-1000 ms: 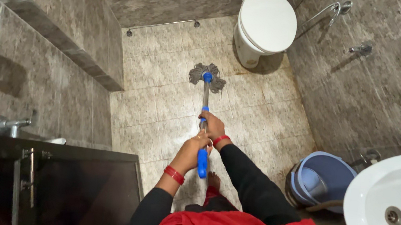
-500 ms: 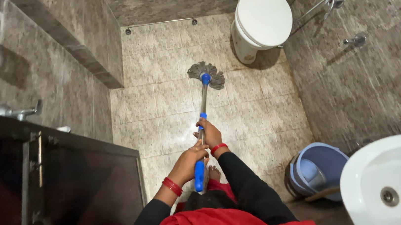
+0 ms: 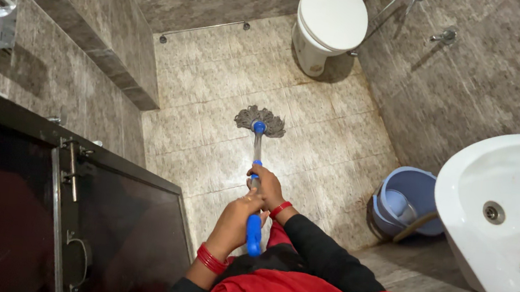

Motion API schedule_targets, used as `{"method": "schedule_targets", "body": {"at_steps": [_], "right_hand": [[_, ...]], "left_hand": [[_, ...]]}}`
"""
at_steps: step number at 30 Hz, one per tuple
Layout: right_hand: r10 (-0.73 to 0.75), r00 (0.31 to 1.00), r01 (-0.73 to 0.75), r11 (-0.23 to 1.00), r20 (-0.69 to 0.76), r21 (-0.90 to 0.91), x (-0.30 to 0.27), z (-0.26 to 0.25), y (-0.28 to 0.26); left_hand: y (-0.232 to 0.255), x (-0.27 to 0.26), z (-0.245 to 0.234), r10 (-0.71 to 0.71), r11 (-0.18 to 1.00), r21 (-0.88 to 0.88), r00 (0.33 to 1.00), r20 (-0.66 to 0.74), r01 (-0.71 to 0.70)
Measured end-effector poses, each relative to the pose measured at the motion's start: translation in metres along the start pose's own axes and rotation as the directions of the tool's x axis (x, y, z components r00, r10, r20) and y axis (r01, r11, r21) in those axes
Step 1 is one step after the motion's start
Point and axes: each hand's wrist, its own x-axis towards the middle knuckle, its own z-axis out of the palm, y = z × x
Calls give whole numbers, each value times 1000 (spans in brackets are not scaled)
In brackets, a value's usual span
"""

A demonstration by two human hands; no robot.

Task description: The person mops the tiled floor of a bathroom using a mop and a bucket.

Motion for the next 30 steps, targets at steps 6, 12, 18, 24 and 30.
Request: {"method": "schedule_targets", "body": {"at_steps": [6, 12, 18, 24, 30], "right_hand": [[6, 999, -5, 1000, 36, -15, 24, -23, 9], [-268, 961, 274, 869, 73, -411, 80, -54, 10], [-610, 787, 569, 663, 89, -487, 180, -76, 44], [-450, 888, 418, 709, 93, -567, 233, -79, 47], [-127, 986, 157, 924, 107, -349, 204, -68, 60]], "left_hand": [[-8, 26, 16, 52, 998, 22, 999, 0, -52], [-39, 80, 38, 78, 994, 74, 997, 1, -77], [-84, 145, 52, -9, 1000, 6, 999, -41, 9], [-120, 171, 59, -111, 994, -7, 991, -76, 111], [-119, 134, 72, -131, 991, 4, 989, -62, 132]]}}
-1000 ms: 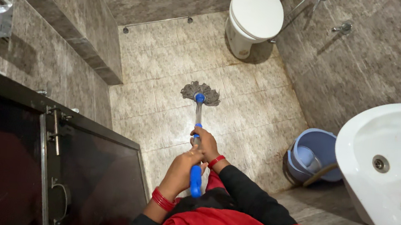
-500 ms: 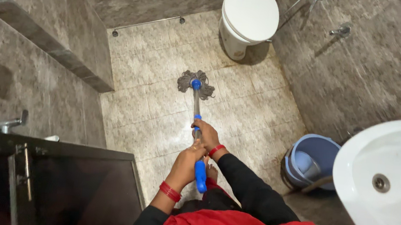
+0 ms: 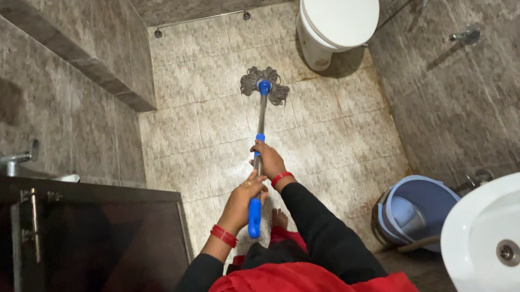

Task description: The person mops the tiled floor of a bathroom using a mop and a bucket.

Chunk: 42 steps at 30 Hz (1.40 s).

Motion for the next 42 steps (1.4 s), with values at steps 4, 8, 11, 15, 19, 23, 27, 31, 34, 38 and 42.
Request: {"method": "schedule_targets", "body": {"at_steps": [4, 8, 11, 15, 19, 23, 27, 31, 34, 38, 42], "right_hand": [[-266, 956, 251, 960, -123, -124, -34, 24, 4], [-305, 939, 298, 952, -160, -65, -78, 52, -11], [92, 995, -47, 813, -48, 580, -113, 69, -34], [-295, 948, 299, 954, -121, 17, -166, 79, -69], [-80, 997, 80, 966, -8, 247, -193, 83, -92], [-317, 945, 321, 946, -83, 43, -180, 80, -96], [-404, 911, 407, 913, -82, 16, -161, 69, -98], [-424, 904, 424, 906, -56, -21, -124, 60, -74], [-370, 928, 368, 929, -38, -33, -82, 59, -40], [-394, 919, 386, 908, -21, -162, -24, 48, -12], [-286, 958, 283, 938, 15, -200, 17, 40, -15]], "left_hand": [[18, -37, -10, 1, 1000, -5, 1000, 10, -1], [50, -81, -36, 16, 1000, -2, 1000, -13, -16], [77, -113, -58, 65, 998, -7, 996, -66, -66], [115, -154, -87, 84, 996, -26, 994, -68, -85], [140, -172, -100, 90, 995, -40, 993, -78, -93], [136, -162, -104, 91, 996, -17, 990, -103, -93], [118, -137, -102, 135, 989, -36, 982, -129, -141], [88, -111, -83, 134, 991, 9, 986, -95, -134], [64, -88, -59, 57, 997, 51, 993, -100, -52], [31, -47, -41, -24, 997, 64, 994, -109, 31], [11, -13, -35, -71, 994, 65, 980, -186, 84]]}}
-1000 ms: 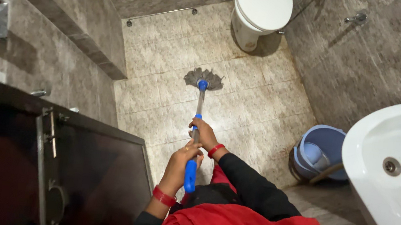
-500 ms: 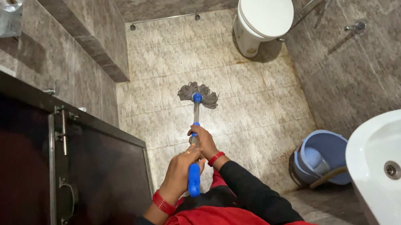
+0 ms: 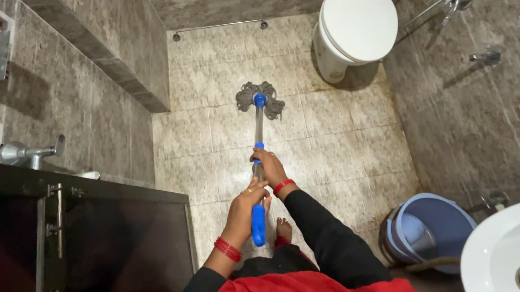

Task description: The person mops the tiled floor of a bathroom using a mop and a bucket.

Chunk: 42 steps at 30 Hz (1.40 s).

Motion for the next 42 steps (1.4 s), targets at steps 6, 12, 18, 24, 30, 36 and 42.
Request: {"method": "schedule_targets", "body": {"at_steps": [6, 12, 18, 24, 30, 36, 42], "right_hand": [[-55, 998, 54, 999, -43, -5, 14, 6, -1], [-49, 999, 49, 999, -23, 6, -26, 8, -24], [-101, 995, 102, 987, -11, 124, -85, 18, -74], [57, 989, -98, 944, 138, 316, -146, 22, -130], [-87, 993, 67, 972, 81, 223, -170, 11, -156], [-17, 993, -29, 927, 120, 374, -156, 9, -135], [122, 958, -256, 772, 259, 582, -118, -8, -111]], "left_hand": [[-11, 4, 3, -20, 998, -62, 999, -48, 17], [17, -36, -14, -14, 999, -46, 1000, -1, 14], [54, -95, -49, 24, 1000, -1, 999, -41, -24], [95, -152, -83, 31, 999, -18, 998, -61, -32], [114, -166, -90, 106, 994, 42, 993, -48, -104], [115, -145, -81, 120, 991, 64, 991, -55, -117], [105, -103, -57, 146, 988, 53, 988, -54, -144]]}}
